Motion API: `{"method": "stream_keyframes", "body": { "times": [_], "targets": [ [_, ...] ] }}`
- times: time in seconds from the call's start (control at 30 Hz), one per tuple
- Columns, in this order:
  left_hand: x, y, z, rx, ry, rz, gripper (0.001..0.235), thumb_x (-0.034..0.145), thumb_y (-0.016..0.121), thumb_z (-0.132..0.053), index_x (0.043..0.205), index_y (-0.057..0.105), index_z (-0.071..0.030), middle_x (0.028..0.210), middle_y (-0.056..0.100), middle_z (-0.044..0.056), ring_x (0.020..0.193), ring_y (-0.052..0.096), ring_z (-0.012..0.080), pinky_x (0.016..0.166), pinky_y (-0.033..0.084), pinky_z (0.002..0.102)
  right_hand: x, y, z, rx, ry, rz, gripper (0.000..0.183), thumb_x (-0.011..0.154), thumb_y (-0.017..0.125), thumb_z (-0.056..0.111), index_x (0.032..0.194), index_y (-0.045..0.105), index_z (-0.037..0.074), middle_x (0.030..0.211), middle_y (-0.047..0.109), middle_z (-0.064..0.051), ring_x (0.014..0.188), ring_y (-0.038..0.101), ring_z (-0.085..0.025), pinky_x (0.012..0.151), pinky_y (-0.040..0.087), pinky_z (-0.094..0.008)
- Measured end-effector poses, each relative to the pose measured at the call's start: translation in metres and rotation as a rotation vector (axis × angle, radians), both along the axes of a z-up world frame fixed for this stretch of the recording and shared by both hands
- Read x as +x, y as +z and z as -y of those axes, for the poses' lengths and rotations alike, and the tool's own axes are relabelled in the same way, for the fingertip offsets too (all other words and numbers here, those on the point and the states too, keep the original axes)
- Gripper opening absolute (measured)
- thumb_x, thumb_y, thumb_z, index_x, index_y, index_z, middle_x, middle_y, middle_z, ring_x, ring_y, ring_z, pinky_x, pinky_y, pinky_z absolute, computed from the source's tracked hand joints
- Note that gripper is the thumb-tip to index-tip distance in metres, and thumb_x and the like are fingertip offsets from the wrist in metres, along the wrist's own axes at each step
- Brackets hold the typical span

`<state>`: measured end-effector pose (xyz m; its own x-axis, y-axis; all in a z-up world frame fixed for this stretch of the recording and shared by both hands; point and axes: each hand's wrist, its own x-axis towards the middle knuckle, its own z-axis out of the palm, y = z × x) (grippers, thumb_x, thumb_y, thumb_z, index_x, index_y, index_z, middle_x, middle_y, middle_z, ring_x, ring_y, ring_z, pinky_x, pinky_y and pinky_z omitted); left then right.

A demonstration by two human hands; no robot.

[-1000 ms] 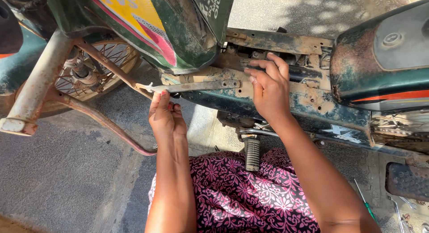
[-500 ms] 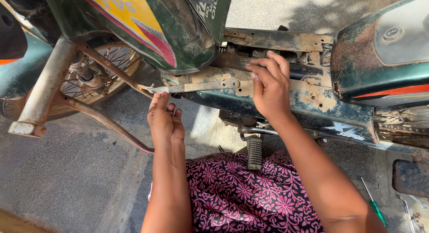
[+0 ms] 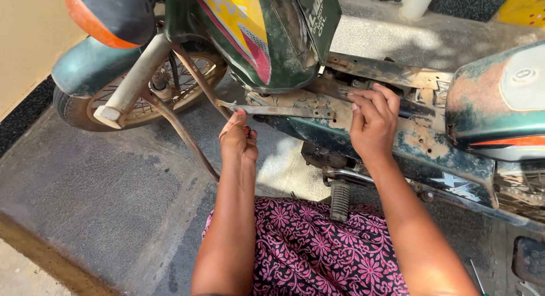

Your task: The recorder is removing plastic side panels and metal frame covers from a motorcycle using a screwdriver and wrench.

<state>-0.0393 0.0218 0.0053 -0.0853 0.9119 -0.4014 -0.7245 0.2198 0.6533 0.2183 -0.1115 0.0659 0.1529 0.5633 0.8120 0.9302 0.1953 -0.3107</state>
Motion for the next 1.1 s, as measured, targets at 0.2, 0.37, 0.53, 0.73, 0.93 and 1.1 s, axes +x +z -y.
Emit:
{"method": "stream_keyframes", "body": {
  "times": [0.2,0.37,0.53,0.73,0.93,1.1],
  "targets": [
    [0.001,-0.011,-0.003,-0.022,0.034,0.040,0.026,0.090,0.076,-0.011,0.115,0.071,-0.008,0.090,0.070,-0.001,0.058,0.045,0.0054,0.055,0.043,0.023,-0.002,0.000,0.004,0.014,-0.001,0.034,0.016,0.097,0.071,-0.003,0.108,0.078,0.006,0.114,0.071,-0.006,0.129,0.054,-0.034,0.106,0.048,-0.045],
    [0.007,-0.012,-0.004,0.001,0.086,0.041,0.032,0.088,0.079,-0.012,0.119,0.069,-0.008,0.091,0.069,-0.002,0.060,0.046,0.0048,0.055,0.042,0.022,-0.003,0.001,0.005,0.005,-0.023,0.056,0.019,0.095,0.070,-0.005,0.107,0.078,0.007,0.113,0.072,-0.006,0.129,0.055,-0.032,0.107,0.048,-0.044],
    [0.008,-0.019,0.003,0.122,0.054,-0.073,0.030,0.089,0.078,-0.013,0.117,0.069,-0.004,0.093,0.072,-0.001,0.066,0.054,0.0049,0.055,0.041,0.023,-0.003,-0.004,0.000,0.019,-0.036,0.021,0.016,0.098,0.069,-0.004,0.108,0.077,0.006,0.111,0.072,-0.006,0.125,0.056,-0.032,0.103,0.049,-0.044],
    [-0.002,-0.009,0.003,0.106,-0.020,-0.173,0.025,0.091,0.076,-0.013,0.113,0.068,-0.005,0.093,0.073,-0.001,0.069,0.060,0.0051,0.056,0.041,0.022,-0.005,-0.003,0.002,0.070,-0.058,-0.020,0.014,0.100,0.067,-0.002,0.108,0.076,0.005,0.105,0.071,-0.008,0.119,0.059,-0.033,0.099,0.049,-0.045],
    [-0.004,-0.011,0.007,0.145,-0.087,-0.110,0.029,0.092,0.077,-0.014,0.118,0.067,-0.005,0.092,0.070,-0.001,0.062,0.053,0.0051,0.053,0.044,0.023,-0.005,-0.012,0.019,0.174,-0.043,-0.020,0.019,0.097,0.064,-0.006,0.109,0.075,0.003,0.104,0.072,-0.009,0.115,0.060,-0.033,0.100,0.049,-0.045],
    [0.002,-0.005,0.014,0.111,-0.146,-0.024,0.039,0.093,0.074,-0.017,0.130,0.064,-0.009,0.097,0.070,-0.003,0.060,0.052,0.0048,0.053,0.046,0.023,0.000,0.010,0.077,0.238,-0.085,0.004,0.023,0.090,0.062,-0.008,0.106,0.074,0.002,0.104,0.072,-0.011,0.113,0.061,-0.033,0.102,0.050,-0.044]
  ]
}}
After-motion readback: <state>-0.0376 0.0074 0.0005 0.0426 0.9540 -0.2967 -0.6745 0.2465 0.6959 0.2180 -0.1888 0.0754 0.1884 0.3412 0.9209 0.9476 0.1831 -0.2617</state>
